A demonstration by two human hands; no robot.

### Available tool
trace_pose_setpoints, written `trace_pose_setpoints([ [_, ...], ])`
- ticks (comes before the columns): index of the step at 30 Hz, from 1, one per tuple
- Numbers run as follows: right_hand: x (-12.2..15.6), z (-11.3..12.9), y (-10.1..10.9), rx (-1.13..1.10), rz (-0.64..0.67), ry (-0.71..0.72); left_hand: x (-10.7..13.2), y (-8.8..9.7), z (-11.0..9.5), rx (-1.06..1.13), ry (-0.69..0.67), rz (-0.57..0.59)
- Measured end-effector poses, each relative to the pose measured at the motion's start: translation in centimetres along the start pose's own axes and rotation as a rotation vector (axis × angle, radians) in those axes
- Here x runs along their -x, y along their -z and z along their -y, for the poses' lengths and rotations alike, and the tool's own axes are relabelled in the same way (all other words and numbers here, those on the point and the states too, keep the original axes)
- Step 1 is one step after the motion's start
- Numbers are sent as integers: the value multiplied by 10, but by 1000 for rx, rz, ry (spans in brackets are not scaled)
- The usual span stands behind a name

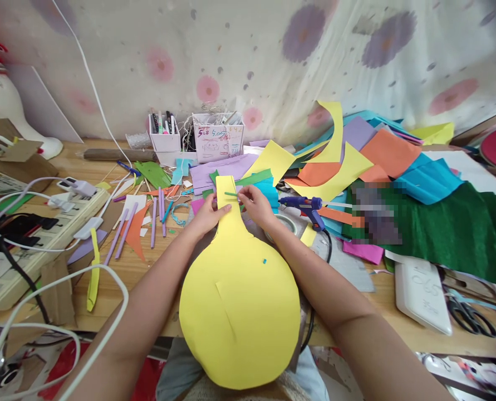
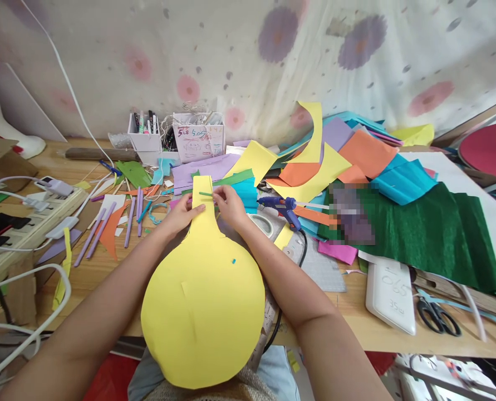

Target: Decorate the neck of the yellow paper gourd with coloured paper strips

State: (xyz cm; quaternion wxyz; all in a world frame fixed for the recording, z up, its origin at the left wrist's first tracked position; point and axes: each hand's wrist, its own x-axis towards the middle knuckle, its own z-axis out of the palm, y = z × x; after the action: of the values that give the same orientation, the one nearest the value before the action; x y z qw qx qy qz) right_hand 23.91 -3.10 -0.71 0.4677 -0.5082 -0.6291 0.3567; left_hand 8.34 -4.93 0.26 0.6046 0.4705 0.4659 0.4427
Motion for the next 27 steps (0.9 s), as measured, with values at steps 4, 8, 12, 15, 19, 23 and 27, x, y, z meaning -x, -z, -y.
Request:
trace_pose_setpoints([
  [4, -2, -2, 14, -152, -45, -87, 1, 20, -15, -60, 26, -44],
  [8, 3, 1, 21, -215, 0, -127, 0, 40, -23, -82, 54, -151],
  [12, 11, 9, 19, -326, 121, -149, -3, 43, -14, -69, 16, -52],
  [15, 16, 16, 16, -324, 184, -133, -7, 44, -12, -163, -59, -115],
  [19, 24, 25, 10, -174, 194, -18, 1, 46, -28, -502, -369, -260],
  [23, 28, 29, -1, -34, 216, 65, 19, 34, -40, -734, -444, 99],
  [27, 28, 35, 4, 30, 209, 100, 21, 24, -30, -639, -330, 181],
])
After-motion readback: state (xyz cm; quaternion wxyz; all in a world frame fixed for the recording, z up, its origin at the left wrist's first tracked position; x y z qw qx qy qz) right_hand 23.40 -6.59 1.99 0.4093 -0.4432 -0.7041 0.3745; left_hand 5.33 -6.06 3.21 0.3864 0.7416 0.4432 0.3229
